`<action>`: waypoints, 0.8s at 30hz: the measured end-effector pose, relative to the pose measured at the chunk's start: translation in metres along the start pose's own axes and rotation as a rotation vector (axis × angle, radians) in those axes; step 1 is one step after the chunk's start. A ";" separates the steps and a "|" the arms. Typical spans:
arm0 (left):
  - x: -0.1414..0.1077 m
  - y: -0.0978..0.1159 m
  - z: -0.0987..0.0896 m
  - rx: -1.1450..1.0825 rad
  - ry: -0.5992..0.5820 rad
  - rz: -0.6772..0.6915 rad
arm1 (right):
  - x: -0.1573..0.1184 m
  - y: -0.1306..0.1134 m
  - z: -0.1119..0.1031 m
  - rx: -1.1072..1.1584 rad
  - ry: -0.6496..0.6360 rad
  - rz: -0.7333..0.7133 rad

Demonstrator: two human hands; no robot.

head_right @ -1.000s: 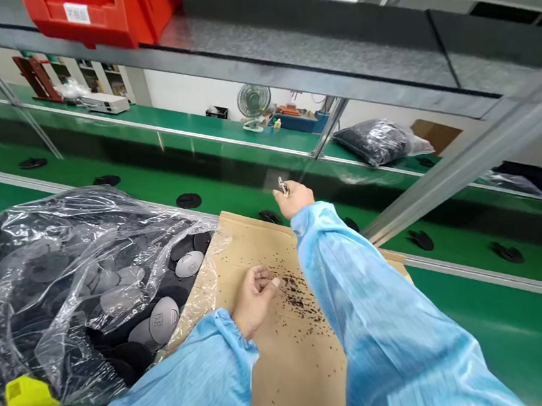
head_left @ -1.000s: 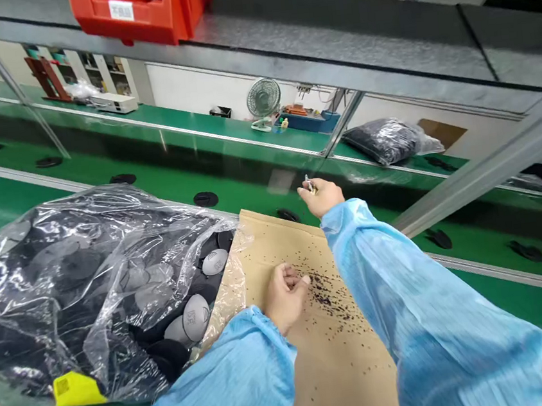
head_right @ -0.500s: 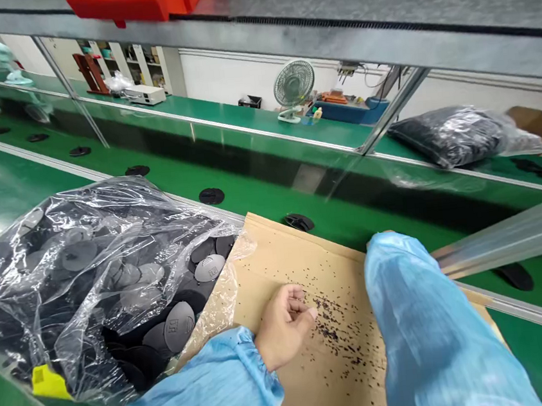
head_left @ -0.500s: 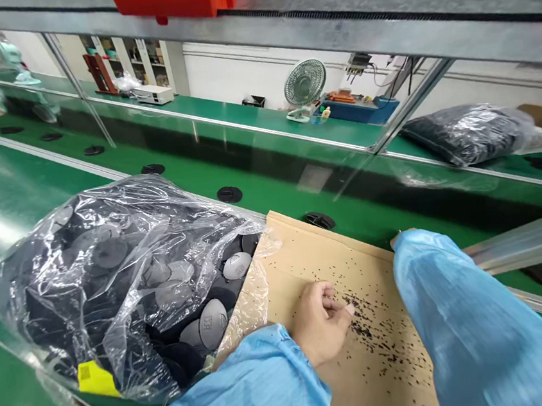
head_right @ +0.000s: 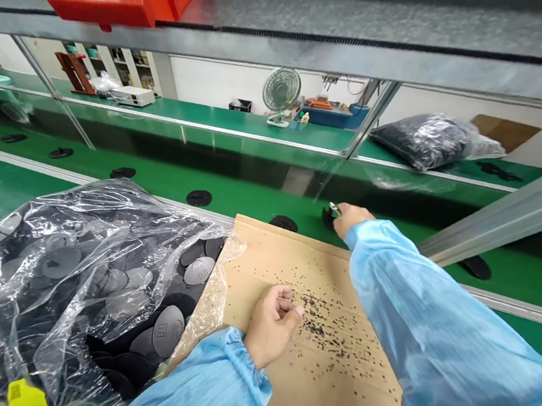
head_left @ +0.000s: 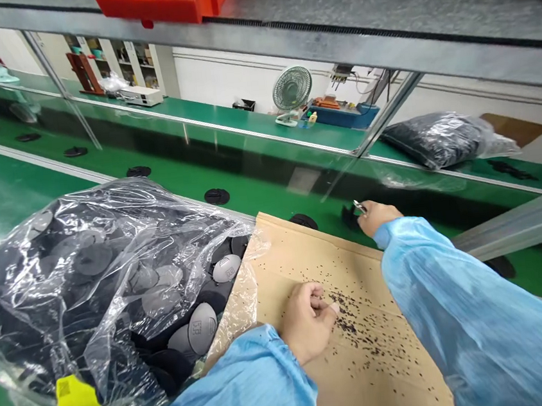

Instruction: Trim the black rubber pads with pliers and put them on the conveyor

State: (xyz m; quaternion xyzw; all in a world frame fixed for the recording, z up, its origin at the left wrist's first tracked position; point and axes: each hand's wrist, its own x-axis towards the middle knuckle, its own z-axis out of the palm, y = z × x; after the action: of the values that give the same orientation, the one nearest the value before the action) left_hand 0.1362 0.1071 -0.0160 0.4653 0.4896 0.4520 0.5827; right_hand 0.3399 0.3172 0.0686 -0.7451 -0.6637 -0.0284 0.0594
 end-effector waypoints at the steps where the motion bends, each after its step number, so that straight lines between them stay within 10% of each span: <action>1: 0.000 -0.001 0.000 0.003 -0.002 0.000 | -0.004 -0.009 -0.003 0.003 -0.015 -0.061; 10: 0.001 -0.002 0.000 0.014 -0.012 0.010 | -0.021 -0.077 0.005 0.073 -0.072 -0.536; 17: -0.001 0.001 -0.001 0.008 -0.004 0.019 | 0.001 -0.098 0.034 0.124 0.067 -0.405; 24: 0.002 -0.005 0.001 -0.052 0.019 0.040 | -0.039 -0.095 0.009 0.562 0.234 -0.157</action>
State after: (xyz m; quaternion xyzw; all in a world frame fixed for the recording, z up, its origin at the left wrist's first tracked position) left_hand 0.1377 0.1083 -0.0212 0.4554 0.4739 0.4807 0.5806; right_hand 0.2405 0.2907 0.0599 -0.6378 -0.6897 0.0662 0.3363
